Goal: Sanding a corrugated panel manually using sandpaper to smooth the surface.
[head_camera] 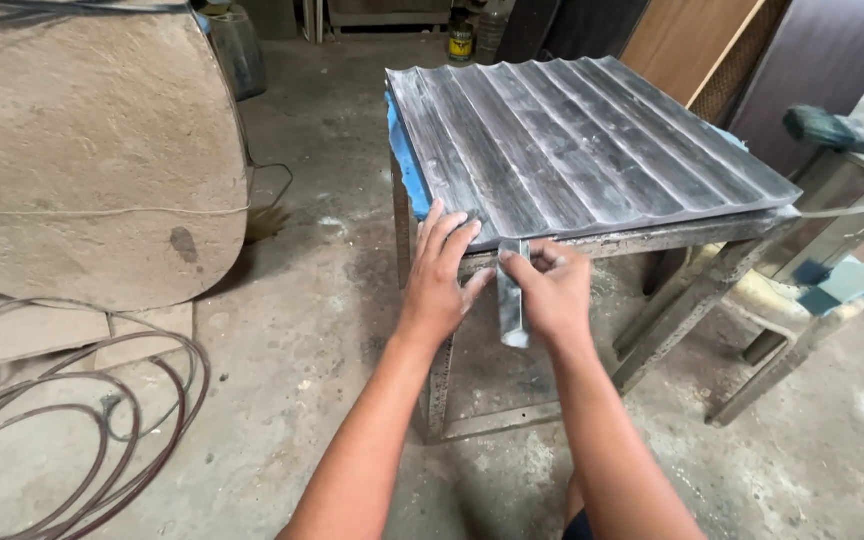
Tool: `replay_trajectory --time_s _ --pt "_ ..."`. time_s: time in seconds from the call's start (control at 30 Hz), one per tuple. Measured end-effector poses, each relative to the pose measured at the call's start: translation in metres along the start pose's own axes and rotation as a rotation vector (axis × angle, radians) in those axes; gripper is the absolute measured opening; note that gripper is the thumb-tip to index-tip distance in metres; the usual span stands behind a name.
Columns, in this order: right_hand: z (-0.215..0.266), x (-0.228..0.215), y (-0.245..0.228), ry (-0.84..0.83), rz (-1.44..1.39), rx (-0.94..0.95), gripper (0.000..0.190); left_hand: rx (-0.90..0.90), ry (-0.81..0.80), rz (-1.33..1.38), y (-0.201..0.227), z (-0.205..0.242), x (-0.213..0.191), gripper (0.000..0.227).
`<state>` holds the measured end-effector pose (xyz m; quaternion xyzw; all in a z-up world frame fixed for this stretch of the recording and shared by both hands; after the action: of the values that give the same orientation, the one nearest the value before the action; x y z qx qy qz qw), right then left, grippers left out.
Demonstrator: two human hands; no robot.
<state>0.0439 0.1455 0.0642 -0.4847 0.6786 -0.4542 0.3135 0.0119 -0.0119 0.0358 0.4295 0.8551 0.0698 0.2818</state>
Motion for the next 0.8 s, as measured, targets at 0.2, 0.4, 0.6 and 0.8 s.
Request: replay_trajectory --time_s 0.2,0.4,0.6,0.8 --pt "0.015 0.042 0.041 0.116 -1.102 0.337 0.005 0.017 0.006 -0.01 0.0 -0.001 0.001 0.068" --pt "0.006 0.015 0.042 0.111 -0.497 0.233 0.013 0.02 -0.022 0.018 0.001 -0.001 -0.004 0.067" --pt "-0.007 -0.011 0.01 -0.069 0.084 0.028 0.014 0.002 -0.035 0.005 0.0 0.0 -0.003 0.067" --pt "-0.008 0.005 0.044 0.032 -0.213 0.112 0.011 0.0 -0.018 -0.015 0.002 0.0 0.0 0.069"
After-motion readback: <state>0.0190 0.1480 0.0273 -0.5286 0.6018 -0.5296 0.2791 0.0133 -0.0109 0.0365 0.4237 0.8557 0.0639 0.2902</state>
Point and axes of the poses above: each hand's wrist, its own z-axis away from the middle knuckle, its own x-axis out of the palm, y = z × x, the point moved 2 cm from there along -z, towards the middle knuckle, and after that the axes turned 4 degrees about -z, right-handed, at the moved point
